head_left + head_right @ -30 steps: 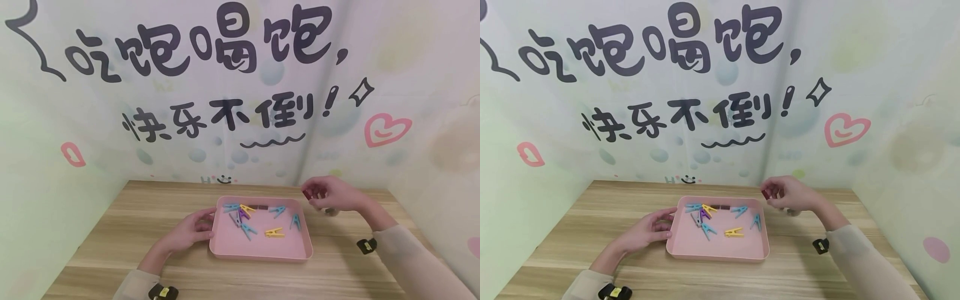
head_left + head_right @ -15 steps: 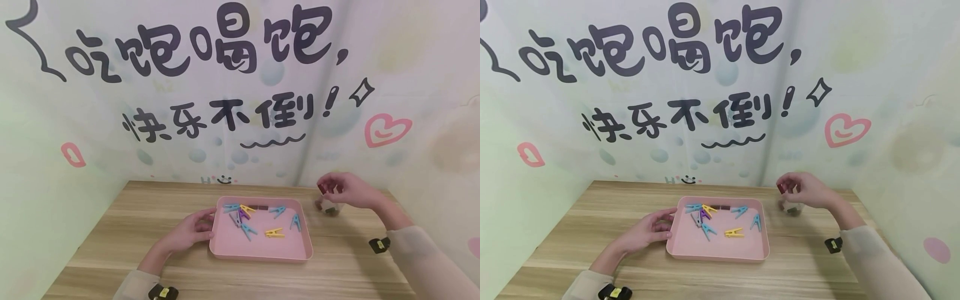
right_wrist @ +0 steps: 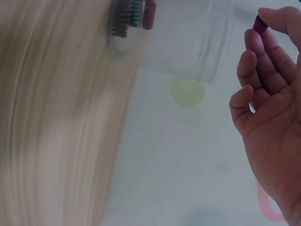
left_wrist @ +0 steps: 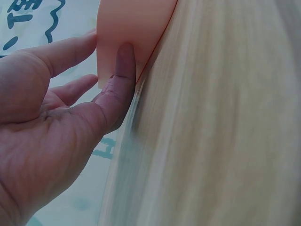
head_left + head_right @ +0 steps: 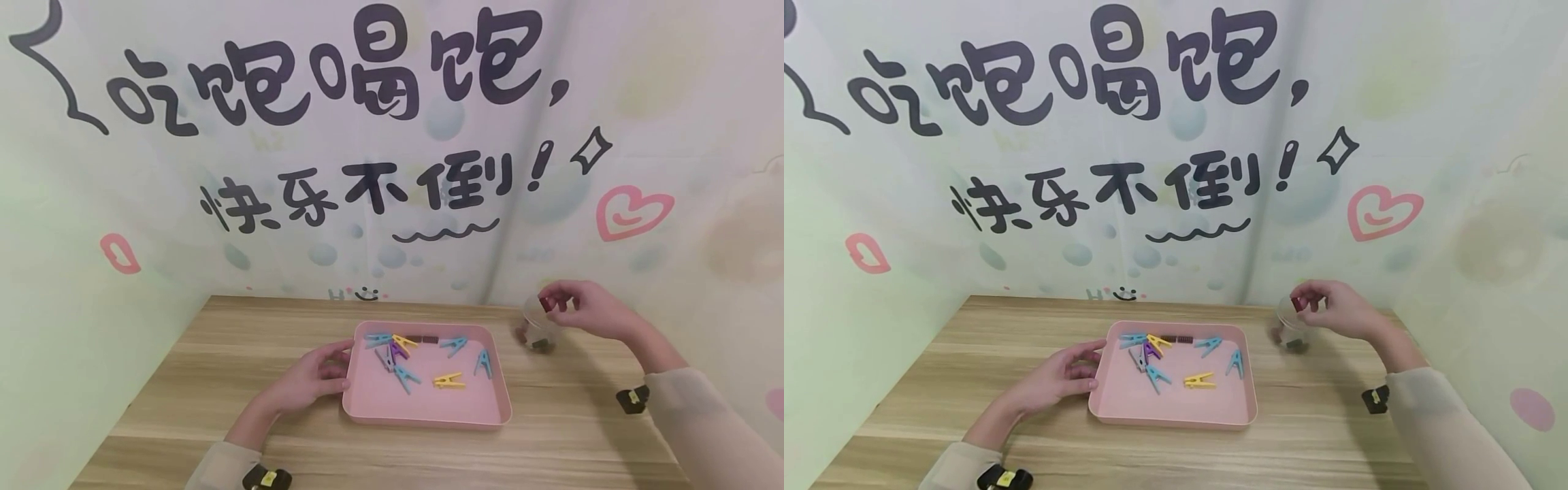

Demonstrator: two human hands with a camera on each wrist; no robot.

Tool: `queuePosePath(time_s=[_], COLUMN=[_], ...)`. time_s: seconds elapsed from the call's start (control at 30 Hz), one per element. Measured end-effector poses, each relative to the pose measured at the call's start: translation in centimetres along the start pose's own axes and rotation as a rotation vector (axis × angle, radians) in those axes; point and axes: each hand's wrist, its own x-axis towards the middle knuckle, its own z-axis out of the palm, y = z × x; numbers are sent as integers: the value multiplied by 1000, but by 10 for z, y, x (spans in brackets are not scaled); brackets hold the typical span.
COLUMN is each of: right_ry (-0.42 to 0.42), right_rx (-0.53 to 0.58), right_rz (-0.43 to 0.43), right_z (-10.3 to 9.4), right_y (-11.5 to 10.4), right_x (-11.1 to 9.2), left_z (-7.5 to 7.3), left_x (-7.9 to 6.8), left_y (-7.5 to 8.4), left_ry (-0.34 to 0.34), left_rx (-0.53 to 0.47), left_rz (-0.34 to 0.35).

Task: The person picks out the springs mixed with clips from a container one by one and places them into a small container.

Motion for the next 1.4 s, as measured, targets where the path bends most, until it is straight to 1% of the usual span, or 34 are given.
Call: queuePosePath(time_s=[0.13,0.37,0.57,0.7,1.0,1.13,1.3,1.4], right_ry=[9,14,47,74,80,87,84,73], right_rx=[0,-1,0,-8,7,-5,-14,-26], right_rz=[23,20,41,36,10,-21,-68,-77], right_z=[0,0,1,2,5,8,13,18], right_y=[8,17,19,17,5,-6,-21,-28], right_x=[-2,-2,-4,-3,2,5,11,16], left_z=[0,0,0,0,0,0,0,0], left_x=[0,0,1,1,0,-1,-1,-1], left_y=[-1,0,1,1,3,4,4,2], left_ry=[1,11,19,25,14,9,6,7], left_rx=[0,9,16,17,4,-12,-8,-3], left_rz=[-4,0,-6,-9,13,17,14,11])
